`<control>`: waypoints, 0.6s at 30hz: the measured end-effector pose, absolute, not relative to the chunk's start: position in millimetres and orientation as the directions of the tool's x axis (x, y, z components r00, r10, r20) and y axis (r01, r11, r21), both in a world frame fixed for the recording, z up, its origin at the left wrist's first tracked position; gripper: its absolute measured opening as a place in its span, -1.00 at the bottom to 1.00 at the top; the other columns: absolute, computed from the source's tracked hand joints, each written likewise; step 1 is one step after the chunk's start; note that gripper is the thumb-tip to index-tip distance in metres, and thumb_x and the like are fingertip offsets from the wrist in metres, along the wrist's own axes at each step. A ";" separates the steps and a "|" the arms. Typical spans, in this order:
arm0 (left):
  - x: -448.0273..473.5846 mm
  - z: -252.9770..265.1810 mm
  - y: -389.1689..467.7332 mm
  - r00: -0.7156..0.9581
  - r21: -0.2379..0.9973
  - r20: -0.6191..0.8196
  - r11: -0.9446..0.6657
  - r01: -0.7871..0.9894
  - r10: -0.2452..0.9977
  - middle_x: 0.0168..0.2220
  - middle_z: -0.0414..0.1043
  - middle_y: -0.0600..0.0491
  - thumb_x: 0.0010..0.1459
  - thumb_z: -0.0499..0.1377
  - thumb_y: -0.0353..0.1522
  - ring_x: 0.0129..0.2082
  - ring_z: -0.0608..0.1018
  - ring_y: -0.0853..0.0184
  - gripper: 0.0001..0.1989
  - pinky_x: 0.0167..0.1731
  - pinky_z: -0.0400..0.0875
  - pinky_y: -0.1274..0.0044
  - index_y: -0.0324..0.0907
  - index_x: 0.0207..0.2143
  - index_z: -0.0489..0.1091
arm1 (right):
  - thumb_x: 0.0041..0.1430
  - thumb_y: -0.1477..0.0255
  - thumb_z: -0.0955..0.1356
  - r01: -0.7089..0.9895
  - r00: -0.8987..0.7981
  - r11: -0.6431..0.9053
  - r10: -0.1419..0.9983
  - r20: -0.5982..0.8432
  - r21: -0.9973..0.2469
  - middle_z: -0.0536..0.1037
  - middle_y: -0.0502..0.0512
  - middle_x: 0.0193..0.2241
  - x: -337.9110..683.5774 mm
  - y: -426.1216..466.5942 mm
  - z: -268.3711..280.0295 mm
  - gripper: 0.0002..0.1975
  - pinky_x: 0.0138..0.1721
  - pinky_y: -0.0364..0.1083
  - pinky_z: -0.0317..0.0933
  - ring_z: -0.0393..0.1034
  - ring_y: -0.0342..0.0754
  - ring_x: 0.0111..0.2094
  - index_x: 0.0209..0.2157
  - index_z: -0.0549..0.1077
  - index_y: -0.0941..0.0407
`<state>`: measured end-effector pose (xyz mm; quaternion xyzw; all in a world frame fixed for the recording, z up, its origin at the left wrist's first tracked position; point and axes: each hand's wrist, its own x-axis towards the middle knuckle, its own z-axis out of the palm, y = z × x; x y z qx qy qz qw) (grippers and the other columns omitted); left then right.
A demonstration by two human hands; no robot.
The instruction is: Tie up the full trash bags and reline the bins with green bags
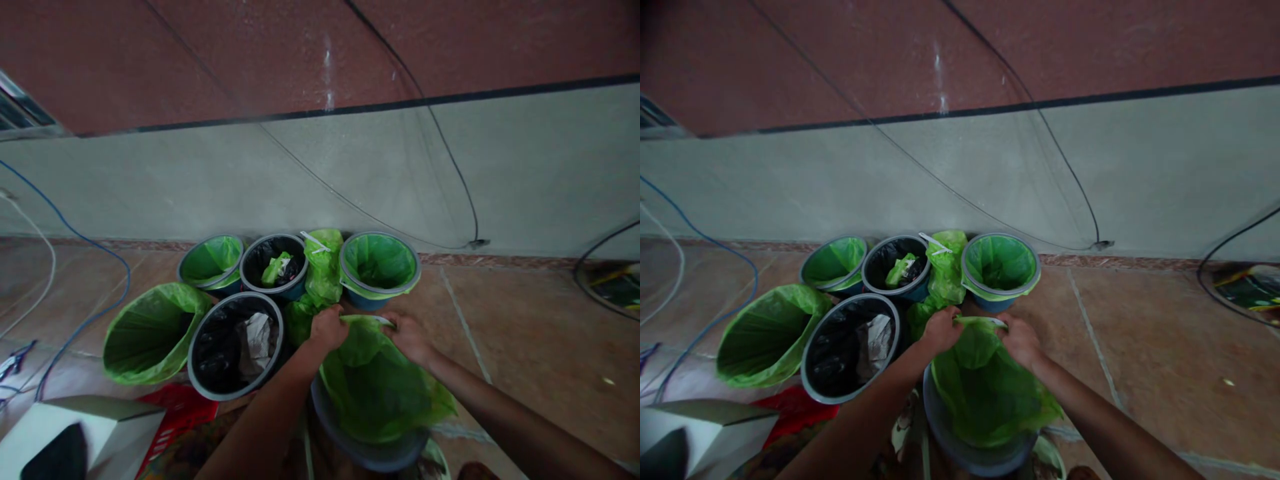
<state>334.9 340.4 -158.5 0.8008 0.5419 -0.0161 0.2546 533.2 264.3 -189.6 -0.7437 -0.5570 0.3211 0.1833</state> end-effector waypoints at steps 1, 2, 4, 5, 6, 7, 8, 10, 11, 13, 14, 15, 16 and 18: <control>336.4 -159.4 340.1 0.419 0.397 -0.286 -0.291 0.871 0.862 -0.11 0.52 -0.02 0.15 0.06 -0.38 -0.10 0.53 0.31 -0.70 -0.06 0.36 0.51 -0.16 -0.05 0.38 | 0.06 0.43 0.30 0.694 0.166 -0.308 0.948 -0.272 -0.651 0.60 0.02 -0.35 532.2 265.3 -190.4 -0.78 -0.25 -0.14 0.28 0.47 -0.07 -0.30 -0.24 0.50 0.06; 337.4 -160.2 339.7 0.420 0.400 -0.276 -0.294 0.868 0.864 -0.13 0.53 -0.01 0.18 0.04 -0.38 -0.11 0.53 0.31 -0.73 -0.06 0.35 0.51 -0.15 -0.09 0.40 | 0.04 0.45 0.30 0.673 0.157 -0.305 0.949 -0.273 -0.674 0.60 0.01 -0.34 531.1 266.0 -191.3 -0.78 -0.24 -0.14 0.28 0.47 -0.07 -0.29 -0.24 0.49 0.06; 337.1 -161.6 339.2 0.414 0.399 -0.279 -0.288 0.871 0.866 -0.18 0.54 -0.01 0.22 -0.02 -0.40 -0.14 0.54 0.33 -0.75 -0.09 0.35 0.52 -0.15 -0.16 0.43 | 0.01 0.51 0.29 0.625 0.135 -0.300 0.951 -0.279 -0.721 0.61 0.01 -0.31 529.1 266.4 -193.2 -0.75 -0.21 -0.13 0.29 0.48 -0.07 -0.26 -0.24 0.49 0.06; 335.4 -162.0 339.2 0.405 0.395 -0.285 -0.279 0.875 0.869 -0.19 0.54 -0.01 0.23 -0.04 -0.41 -0.16 0.55 0.33 -0.74 -0.11 0.35 0.53 -0.16 -0.19 0.44 | -0.01 0.54 0.28 0.600 0.118 -0.294 0.952 -0.281 -0.744 0.61 0.01 -0.29 528.3 266.3 -193.9 -0.73 -0.18 -0.13 0.29 0.48 -0.07 -0.24 -0.24 0.48 0.07; 332.8 -162.3 339.2 0.394 0.390 -0.291 -0.268 0.881 0.872 -0.21 0.54 -0.02 0.24 -0.05 -0.42 -0.17 0.55 0.33 -0.73 -0.13 0.35 0.53 -0.17 -0.20 0.43 | -0.03 0.56 0.27 0.581 0.098 -0.286 0.954 -0.283 -0.762 0.61 0.01 -0.27 527.6 266.0 -194.4 -0.71 -0.16 -0.13 0.29 0.48 -0.07 -0.23 -0.24 0.48 0.07; 329.2 -162.4 339.3 0.381 0.383 -0.297 -0.256 0.887 0.875 -0.22 0.54 -0.03 0.24 -0.06 -0.43 -0.18 0.56 0.32 -0.73 -0.15 0.35 0.54 -0.18 -0.20 0.43 | -0.04 0.58 0.26 0.569 0.081 -0.279 0.955 -0.285 -0.773 0.61 0.01 -0.26 527.1 265.6 -194.7 -0.69 -0.13 -0.12 0.29 0.47 -0.07 -0.21 -0.24 0.47 0.08; 325.1 -162.4 339.1 0.365 0.371 -0.305 -0.243 0.896 0.880 -0.23 0.54 -0.04 0.24 -0.07 -0.43 -0.18 0.56 0.32 -0.73 -0.16 0.35 0.54 -0.19 -0.20 0.42 | -0.04 0.59 0.26 0.566 0.068 -0.275 0.955 -0.288 -0.777 0.61 0.01 -0.24 526.6 265.3 -194.8 -0.68 -0.11 -0.11 0.29 0.47 -0.07 -0.20 -0.23 0.47 0.08; 316.8 -162.1 338.2 0.343 0.345 -0.318 -0.229 0.910 0.884 -0.23 0.54 -0.06 0.25 -0.08 -0.44 -0.18 0.56 0.31 -0.73 -0.17 0.35 0.54 -0.20 -0.18 0.40 | -0.01 0.57 0.26 0.578 0.065 -0.277 0.953 -0.295 -0.768 0.61 0.01 -0.24 525.8 264.9 -194.8 -0.70 -0.10 -0.09 0.29 0.47 -0.07 -0.21 -0.22 0.47 0.07; 313.6 -161.8 337.4 0.339 0.336 -0.323 -0.228 0.914 0.884 -0.22 0.53 -0.06 0.25 -0.08 -0.44 -0.17 0.56 0.31 -0.74 -0.16 0.35 0.54 -0.20 -0.17 0.39 | 0.00 0.56 0.26 0.587 0.074 -0.283 0.952 -0.298 -0.759 0.61 0.01 -0.25 525.4 264.9 -194.7 -0.71 -0.11 -0.09 0.29 0.48 -0.07 -0.22 -0.22 0.47 0.07; 310.6 -160.9 335.5 0.342 0.334 -0.321 -0.232 0.914 0.883 -0.19 0.53 -0.05 0.24 -0.08 -0.45 -0.15 0.55 0.32 -0.74 -0.13 0.34 0.54 -0.19 -0.13 0.36 | 0.02 0.53 0.26 0.598 0.089 -0.287 0.952 -0.295 -0.748 0.61 0.01 -0.27 524.7 265.6 -194.8 -0.73 -0.12 -0.09 0.29 0.48 -0.07 -0.22 -0.23 0.46 0.06; 311.2 -160.5 334.6 0.346 0.338 -0.310 -0.237 0.911 0.885 -0.17 0.52 -0.05 0.24 -0.08 -0.44 -0.13 0.54 0.32 -0.73 -0.11 0.33 0.53 -0.19 -0.09 0.34 | 0.03 0.52 0.26 0.604 0.091 -0.284 0.953 -0.289 -0.745 0.61 0.01 -0.27 524.5 266.2 -194.8 -0.75 -0.13 -0.10 0.29 0.48 -0.07 -0.23 -0.24 0.47 0.06; 312.9 -159.9 333.9 0.350 0.345 -0.293 -0.243 0.907 0.890 -0.15 0.51 -0.05 0.24 -0.06 -0.43 -0.12 0.54 0.31 -0.73 -0.09 0.32 0.52 -0.19 -0.05 0.31 | 0.04 0.51 0.26 0.611 0.096 -0.281 0.954 -0.282 -0.740 0.61 0.01 -0.28 524.5 267.0 -194.8 -0.76 -0.14 -0.10 0.30 0.48 -0.07 -0.23 -0.24 0.47 0.06; 315.6 -159.3 333.4 0.352 0.352 -0.272 -0.248 0.903 0.895 -0.14 0.50 -0.05 0.23 -0.05 -0.41 -0.11 0.53 0.30 -0.71 -0.08 0.31 0.49 -0.19 -0.02 0.28 | 0.05 0.50 0.26 0.621 0.102 -0.277 0.956 -0.275 -0.733 0.61 0.02 -0.29 524.7 267.8 -194.7 -0.76 -0.15 -0.10 0.30 0.48 -0.06 -0.24 -0.24 0.47 0.05; 322.2 -157.4 332.5 0.356 0.364 -0.225 -0.261 0.894 0.907 -0.13 0.49 -0.07 0.23 -0.01 -0.37 -0.10 0.52 0.27 -0.69 -0.05 0.29 0.45 -0.20 0.03 0.23 | 0.08 0.48 0.26 0.645 0.124 -0.275 0.958 -0.257 -0.713 0.61 0.03 -0.30 525.7 269.6 -194.2 -0.77 -0.17 -0.11 0.30 0.47 -0.06 -0.25 -0.23 0.48 0.05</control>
